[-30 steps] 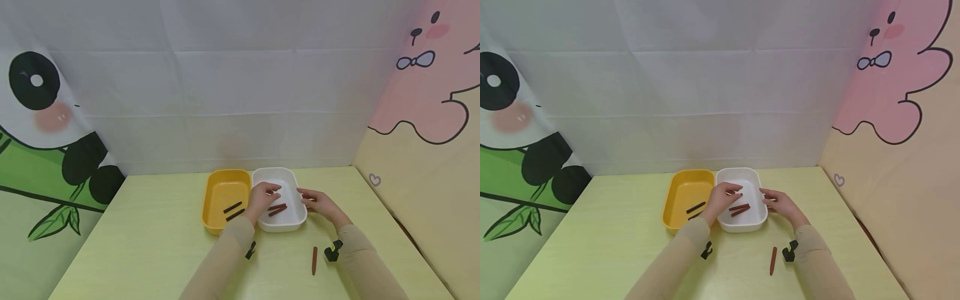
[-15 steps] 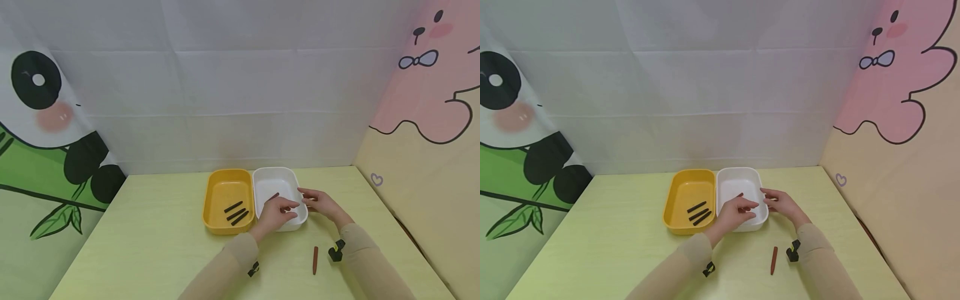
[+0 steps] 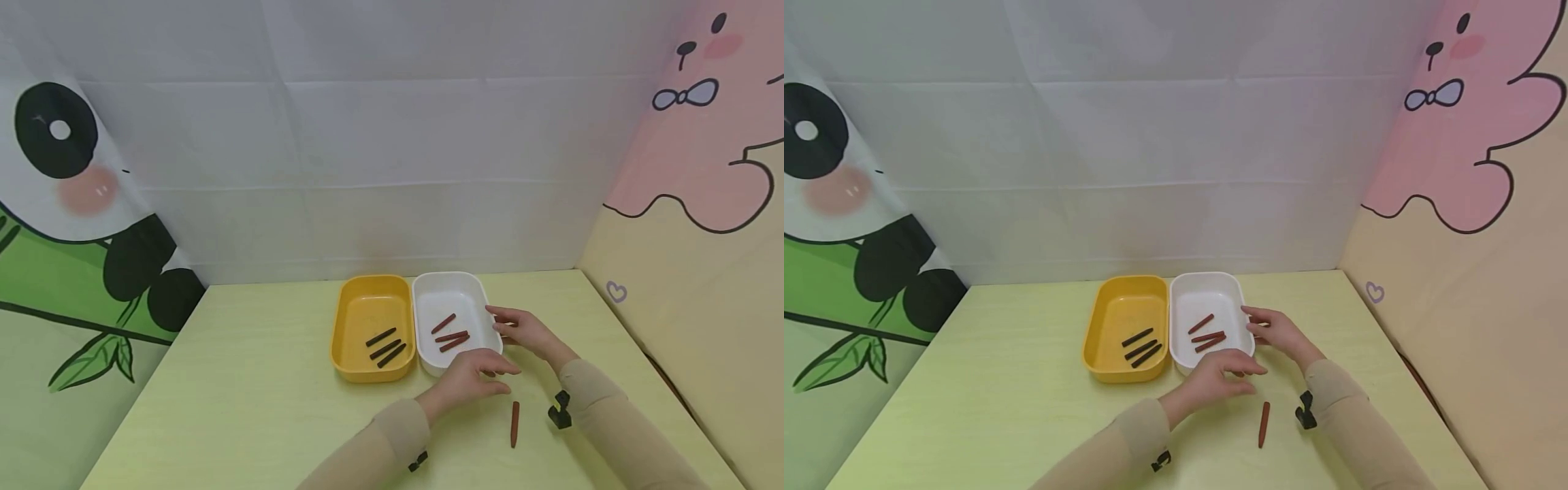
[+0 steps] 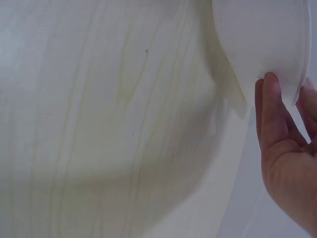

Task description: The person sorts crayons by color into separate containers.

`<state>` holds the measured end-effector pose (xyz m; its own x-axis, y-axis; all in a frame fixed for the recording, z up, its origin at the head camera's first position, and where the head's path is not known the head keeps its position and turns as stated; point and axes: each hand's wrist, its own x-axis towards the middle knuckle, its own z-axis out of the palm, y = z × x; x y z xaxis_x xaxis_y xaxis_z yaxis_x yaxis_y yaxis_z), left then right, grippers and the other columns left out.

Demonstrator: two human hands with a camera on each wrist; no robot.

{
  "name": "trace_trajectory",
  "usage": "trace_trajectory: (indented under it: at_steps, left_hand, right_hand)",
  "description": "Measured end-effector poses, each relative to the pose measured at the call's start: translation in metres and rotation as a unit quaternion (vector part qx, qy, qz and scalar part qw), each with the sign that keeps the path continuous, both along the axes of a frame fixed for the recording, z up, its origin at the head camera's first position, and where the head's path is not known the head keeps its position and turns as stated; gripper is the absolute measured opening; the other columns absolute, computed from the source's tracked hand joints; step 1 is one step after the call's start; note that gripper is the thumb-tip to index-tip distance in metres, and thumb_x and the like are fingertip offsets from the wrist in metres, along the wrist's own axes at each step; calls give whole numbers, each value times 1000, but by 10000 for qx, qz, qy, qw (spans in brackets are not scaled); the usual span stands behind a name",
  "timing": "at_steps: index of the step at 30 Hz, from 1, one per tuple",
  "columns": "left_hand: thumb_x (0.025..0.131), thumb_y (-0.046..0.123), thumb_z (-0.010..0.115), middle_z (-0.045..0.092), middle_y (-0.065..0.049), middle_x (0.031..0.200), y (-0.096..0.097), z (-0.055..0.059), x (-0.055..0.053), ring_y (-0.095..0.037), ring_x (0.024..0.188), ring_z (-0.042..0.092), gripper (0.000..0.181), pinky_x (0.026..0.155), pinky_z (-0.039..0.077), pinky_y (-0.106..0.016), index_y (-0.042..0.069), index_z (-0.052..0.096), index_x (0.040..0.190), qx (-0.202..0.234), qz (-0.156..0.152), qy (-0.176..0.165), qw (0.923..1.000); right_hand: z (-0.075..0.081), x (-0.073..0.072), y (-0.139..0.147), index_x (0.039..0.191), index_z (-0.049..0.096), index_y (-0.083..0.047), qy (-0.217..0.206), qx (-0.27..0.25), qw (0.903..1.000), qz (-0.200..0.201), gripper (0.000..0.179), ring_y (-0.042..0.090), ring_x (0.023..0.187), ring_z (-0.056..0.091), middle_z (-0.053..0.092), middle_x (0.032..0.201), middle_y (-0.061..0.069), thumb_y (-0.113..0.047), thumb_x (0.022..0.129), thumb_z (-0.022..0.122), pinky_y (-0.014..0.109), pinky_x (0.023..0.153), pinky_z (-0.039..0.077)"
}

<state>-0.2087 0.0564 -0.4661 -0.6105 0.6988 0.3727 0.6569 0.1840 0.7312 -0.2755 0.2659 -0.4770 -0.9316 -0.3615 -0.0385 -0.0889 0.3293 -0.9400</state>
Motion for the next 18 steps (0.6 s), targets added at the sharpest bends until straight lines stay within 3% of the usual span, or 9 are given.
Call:
trace_trajectory:
  at_steps: [6,11,18]
  left_hand:
    - [83,8,80,72,2,110,9,-4,-2,5,106,58,31,93,41,-9,9,76,114,-660,-688,332,9949]
    - [84,12,80,71,5,114,15,-10,-7,6,110,55,33,97,36,-8,12,75,117,-1266,-1203,491,9834]
    - [84,11,80,70,4,119,23,-18,-15,7,110,54,34,97,34,-6,11,75,117,-1681,-1826,875,9648]
  right_hand:
    - [0,1,1,147,40,7,-6,48,10000,1,50,39,115,58,49,137,32,-11,103,55,38,88,56]
    - [0,2,1,147,40,6,-40,61,10000,-38,50,39,116,58,48,138,32,-11,103,55,38,89,56]
    - [1,2,2,148,39,6,-26,67,10000,-14,50,40,118,57,43,143,33,-10,103,54,41,89,55]
